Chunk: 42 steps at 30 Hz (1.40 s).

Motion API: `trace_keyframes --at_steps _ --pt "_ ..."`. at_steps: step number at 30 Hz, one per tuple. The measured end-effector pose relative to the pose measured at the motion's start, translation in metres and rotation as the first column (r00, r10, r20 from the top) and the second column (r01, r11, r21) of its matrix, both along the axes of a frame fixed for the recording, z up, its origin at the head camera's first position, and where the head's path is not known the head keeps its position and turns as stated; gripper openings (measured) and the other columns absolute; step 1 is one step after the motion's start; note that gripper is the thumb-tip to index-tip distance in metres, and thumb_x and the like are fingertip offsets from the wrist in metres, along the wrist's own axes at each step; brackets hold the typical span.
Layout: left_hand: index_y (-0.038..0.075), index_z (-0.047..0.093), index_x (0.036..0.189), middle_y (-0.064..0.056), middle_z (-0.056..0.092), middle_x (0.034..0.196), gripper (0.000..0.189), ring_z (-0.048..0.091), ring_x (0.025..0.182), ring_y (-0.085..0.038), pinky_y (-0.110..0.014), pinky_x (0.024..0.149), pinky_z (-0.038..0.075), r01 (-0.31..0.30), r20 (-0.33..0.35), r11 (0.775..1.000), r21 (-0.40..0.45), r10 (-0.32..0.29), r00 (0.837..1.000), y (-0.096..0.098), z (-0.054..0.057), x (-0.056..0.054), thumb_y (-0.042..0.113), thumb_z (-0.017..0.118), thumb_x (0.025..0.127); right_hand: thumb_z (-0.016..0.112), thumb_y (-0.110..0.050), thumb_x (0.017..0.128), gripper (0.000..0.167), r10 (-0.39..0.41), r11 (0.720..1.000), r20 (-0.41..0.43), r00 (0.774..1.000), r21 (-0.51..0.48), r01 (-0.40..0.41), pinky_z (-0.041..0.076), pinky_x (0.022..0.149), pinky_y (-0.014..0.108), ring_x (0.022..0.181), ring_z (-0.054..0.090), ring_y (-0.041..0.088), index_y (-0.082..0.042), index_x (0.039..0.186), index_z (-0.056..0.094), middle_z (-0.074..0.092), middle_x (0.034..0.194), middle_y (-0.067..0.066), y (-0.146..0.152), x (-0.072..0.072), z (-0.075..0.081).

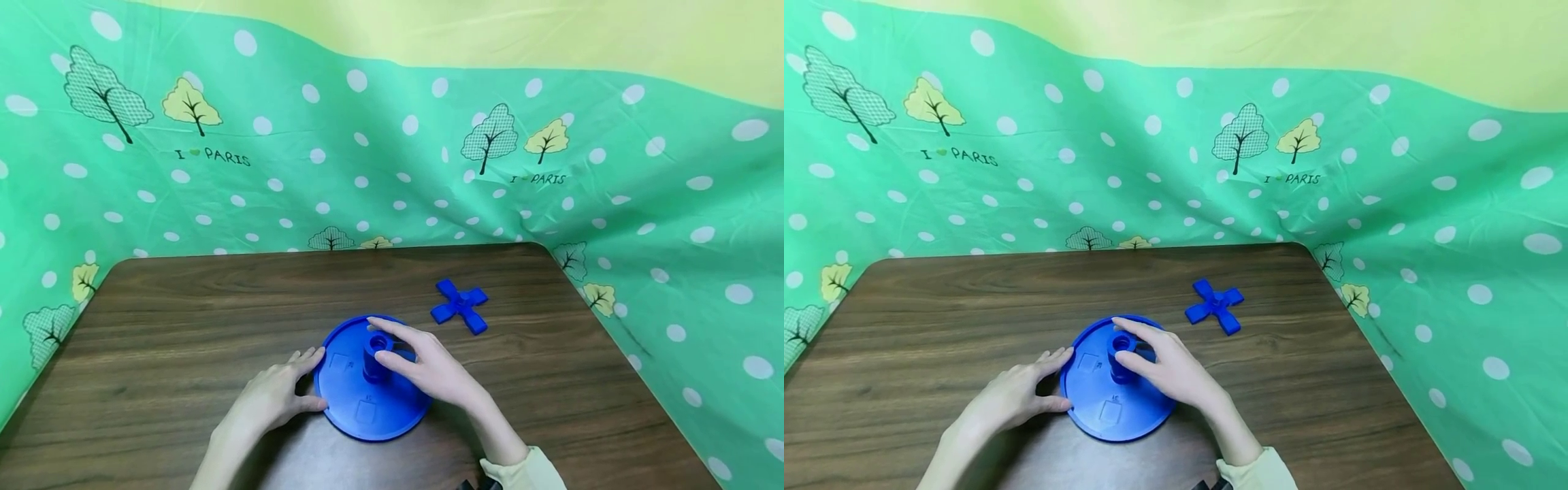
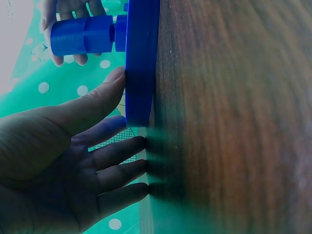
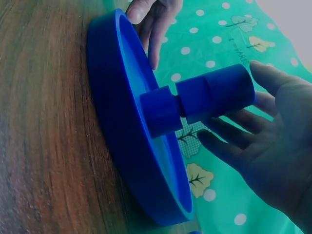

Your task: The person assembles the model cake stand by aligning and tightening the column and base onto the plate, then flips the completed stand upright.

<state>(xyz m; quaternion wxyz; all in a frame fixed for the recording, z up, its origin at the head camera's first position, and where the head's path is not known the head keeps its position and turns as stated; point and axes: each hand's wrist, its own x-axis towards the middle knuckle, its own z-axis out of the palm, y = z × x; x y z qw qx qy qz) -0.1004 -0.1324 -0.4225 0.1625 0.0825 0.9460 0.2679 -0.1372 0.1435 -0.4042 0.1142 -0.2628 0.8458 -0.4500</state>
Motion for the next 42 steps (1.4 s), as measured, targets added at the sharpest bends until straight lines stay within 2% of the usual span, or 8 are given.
trace_keyframes --at_steps 5,12,16,24,31,35,37,42 --pt "0.02 0.047 0.156 -0.016 0.046 0.161 0.087 0.042 0.147 -0.049 -0.077 0.11 0.035 -0.005 -0.007 1.0 0.006 0.005 1.0 -0.002 -0.001 0.003 0.046 0.084 0.082 0.057 -0.036 0.106 0.048 0.034 0.999 0.027 0.999 -0.023 -0.034 0.039 0.122 0.053 0.151 0.044 0.018 -0.036 0.152 0.048 0.05 0.158 -0.009 -0.001 -0.001 -0.003" --pt "0.02 0.046 0.156 -0.016 0.046 0.161 0.087 0.042 0.147 -0.049 -0.077 0.11 0.035 -0.008 -0.011 1.0 0.005 0.008 1.0 -0.003 -0.001 0.003 0.047 0.083 0.082 0.07 -0.039 0.098 0.044 -0.063 0.997 0.016 0.998 -0.049 0.064 0.051 0.112 0.049 0.134 0.06 0.018 -0.025 0.138 0.061 0.064 0.142 -0.007 -0.009 -0.001 -0.006" --pt "0.02 0.047 0.156 -0.016 0.046 0.161 0.086 0.043 0.146 -0.05 -0.078 0.109 0.035 -0.01 -0.01 1.0 0.001 0.01 1.0 -0.004 -0.002 0.003 0.046 0.083 0.082 0.076 -0.037 0.093 0.046 -0.092 0.994 0.021 0.996 -0.054 0.093 0.056 0.106 0.044 0.127 0.063 0.016 -0.023 0.133 0.06 0.064 0.137 -0.006 -0.011 0.001 -0.006" --pt "0.021 0.046 0.156 -0.017 0.045 0.161 0.087 0.042 0.145 -0.052 -0.078 0.109 0.034 -0.012 -0.008 1.0 0.005 0.012 1.0 -0.002 -0.002 0.003 0.046 0.083 0.082 0.065 -0.033 0.102 0.058 0.006 0.995 0.028 1.0 -0.095 -0.003 0.046 0.118 0.05 0.145 0.051 0.019 -0.032 0.154 0.042 0.057 0.151 0.0 -0.004 -0.002 -0.003" --pt "0.02 0.047 0.155 -0.016 0.047 0.16 0.086 0.043 0.146 -0.049 -0.077 0.109 0.035 -0.005 -0.028 1.0 0.007 0.005 1.0 -0.001 -0.001 0.002 0.045 0.084 0.081 0.057 -0.028 0.106 0.05 0.084 0.99 0.073 0.994 -0.123 -0.074 0.039 0.123 0.053 0.15 0.044 0.019 -0.026 0.155 0.045 0.05 0.158 -0.006 0.003 -0.006 -0.008" --pt "0.02 0.048 0.155 -0.014 0.047 0.161 0.086 0.043 0.147 -0.047 -0.078 0.11 0.035 -0.001 -0.028 1.0 0.005 0.001 1.0 0.0 -0.001 0.001 0.046 0.084 0.081 0.057 -0.029 0.106 0.047 0.08 0.991 0.083 0.993 -0.11 -0.071 0.039 0.123 0.044 0.15 0.045 0.017 -0.023 0.152 0.05 0.05 0.158 -0.006 0.004 -0.007 -0.01" --pt "0.02 0.048 0.155 -0.014 0.047 0.161 0.086 0.043 0.147 -0.048 -0.078 0.109 0.035 0.004 -0.027 1.0 -0.003 -0.004 1.0 0.0 -0.001 0.001 0.046 0.084 0.081 0.059 -0.03 0.105 0.046 0.066 0.992 0.081 0.995 -0.114 -0.057 0.045 0.118 0.04 0.142 0.052 0.019 -0.021 0.149 0.052 0.054 0.154 -0.002 0.003 -0.007 -0.012" --pt "0.021 0.047 0.155 -0.014 0.046 0.161 0.087 0.043 0.146 -0.05 -0.079 0.109 0.034 -0.005 -0.014 1.0 -0.015 0.005 1.0 0.001 -0.001 0.001 0.047 0.084 0.081 0.069 -0.031 0.1 0.044 0.0 0.991 0.1 0.995 -0.132 0.014 0.054 0.108 0.039 0.129 0.061 0.018 -0.019 0.14 0.056 0.059 0.143 -0.001 0.001 -0.006 -0.013"
